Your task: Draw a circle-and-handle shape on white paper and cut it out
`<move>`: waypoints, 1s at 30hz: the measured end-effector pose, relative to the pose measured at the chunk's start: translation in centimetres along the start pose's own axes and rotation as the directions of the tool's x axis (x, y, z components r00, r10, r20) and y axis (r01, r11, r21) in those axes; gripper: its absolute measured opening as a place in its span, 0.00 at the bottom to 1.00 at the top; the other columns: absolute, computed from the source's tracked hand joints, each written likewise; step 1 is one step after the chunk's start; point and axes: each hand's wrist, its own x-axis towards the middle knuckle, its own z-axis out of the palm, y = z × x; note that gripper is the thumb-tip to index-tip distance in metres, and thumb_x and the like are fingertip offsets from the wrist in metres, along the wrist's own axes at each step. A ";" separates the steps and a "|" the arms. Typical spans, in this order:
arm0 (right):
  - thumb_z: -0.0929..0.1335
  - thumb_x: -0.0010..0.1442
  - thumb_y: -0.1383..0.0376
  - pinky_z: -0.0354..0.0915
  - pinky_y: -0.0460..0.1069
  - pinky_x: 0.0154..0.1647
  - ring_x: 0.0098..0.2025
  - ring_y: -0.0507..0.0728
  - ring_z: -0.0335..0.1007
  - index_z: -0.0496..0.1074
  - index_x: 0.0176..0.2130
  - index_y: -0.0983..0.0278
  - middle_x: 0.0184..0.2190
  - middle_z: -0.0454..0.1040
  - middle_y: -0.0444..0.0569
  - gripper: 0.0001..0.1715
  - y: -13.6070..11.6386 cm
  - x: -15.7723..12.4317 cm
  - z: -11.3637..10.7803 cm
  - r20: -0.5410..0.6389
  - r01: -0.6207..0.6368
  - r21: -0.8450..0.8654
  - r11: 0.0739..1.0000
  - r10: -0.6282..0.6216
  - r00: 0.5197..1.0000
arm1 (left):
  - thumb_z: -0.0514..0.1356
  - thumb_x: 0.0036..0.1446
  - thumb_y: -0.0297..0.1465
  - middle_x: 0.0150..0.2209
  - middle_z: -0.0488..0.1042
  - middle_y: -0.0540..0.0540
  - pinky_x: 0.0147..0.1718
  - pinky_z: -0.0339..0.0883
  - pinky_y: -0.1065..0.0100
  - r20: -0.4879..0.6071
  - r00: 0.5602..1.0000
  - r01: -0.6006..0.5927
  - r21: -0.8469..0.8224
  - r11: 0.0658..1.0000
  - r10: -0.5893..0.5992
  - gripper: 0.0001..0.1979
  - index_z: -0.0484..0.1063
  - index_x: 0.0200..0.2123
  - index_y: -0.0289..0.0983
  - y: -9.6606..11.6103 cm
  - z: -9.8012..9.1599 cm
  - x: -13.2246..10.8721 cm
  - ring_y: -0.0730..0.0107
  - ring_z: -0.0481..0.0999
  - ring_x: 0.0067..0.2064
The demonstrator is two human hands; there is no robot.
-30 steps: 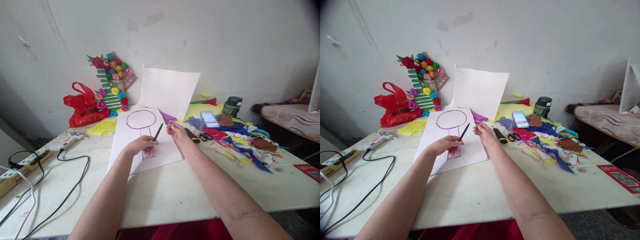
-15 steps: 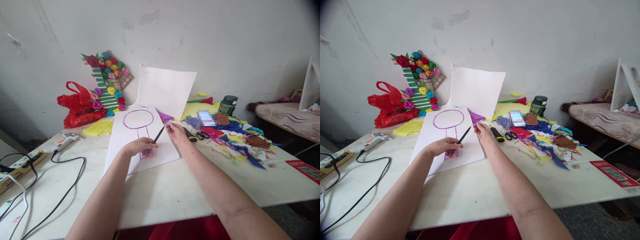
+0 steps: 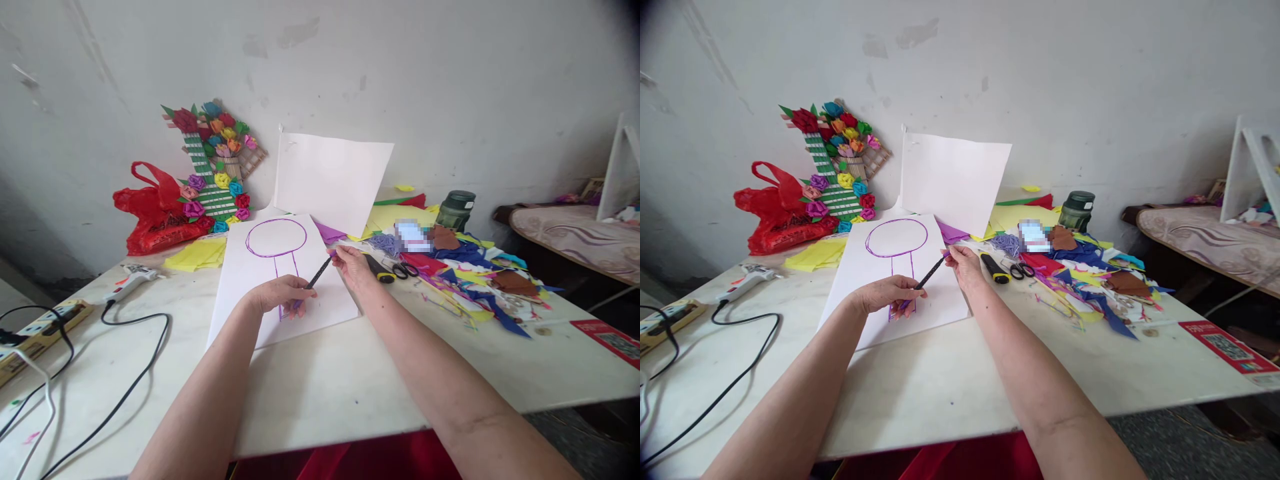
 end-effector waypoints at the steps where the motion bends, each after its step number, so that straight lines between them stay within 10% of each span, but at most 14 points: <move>1: 0.74 0.43 0.64 0.64 0.43 0.23 0.21 0.47 0.65 0.69 0.26 0.66 0.24 0.76 0.47 0.11 0.0 -0.1 0.1 -0.004 -0.017 0.026 1.000 0.017 1.000 | 0.61 0.49 0.46 0.20 0.73 0.49 0.16 0.55 0.73 0.000 1.000 -0.001 0.001 1.000 0.001 0.20 0.70 0.37 0.35 0.0 0.0 0.0 0.76 0.66 0.17; 30: 0.72 0.47 0.59 0.60 0.42 0.20 0.19 0.46 0.61 0.70 0.29 0.66 0.24 0.76 0.47 0.13 0.6 -1.5 2.2 0.033 -0.073 0.057 0.996 0.071 0.997 | 0.56 0.52 0.43 0.15 0.64 0.54 0.18 0.48 0.71 -0.289 0.949 -0.127 0.019 0.992 0.128 0.17 0.69 0.32 0.34 0.5 1.2 1.5 0.80 0.55 0.16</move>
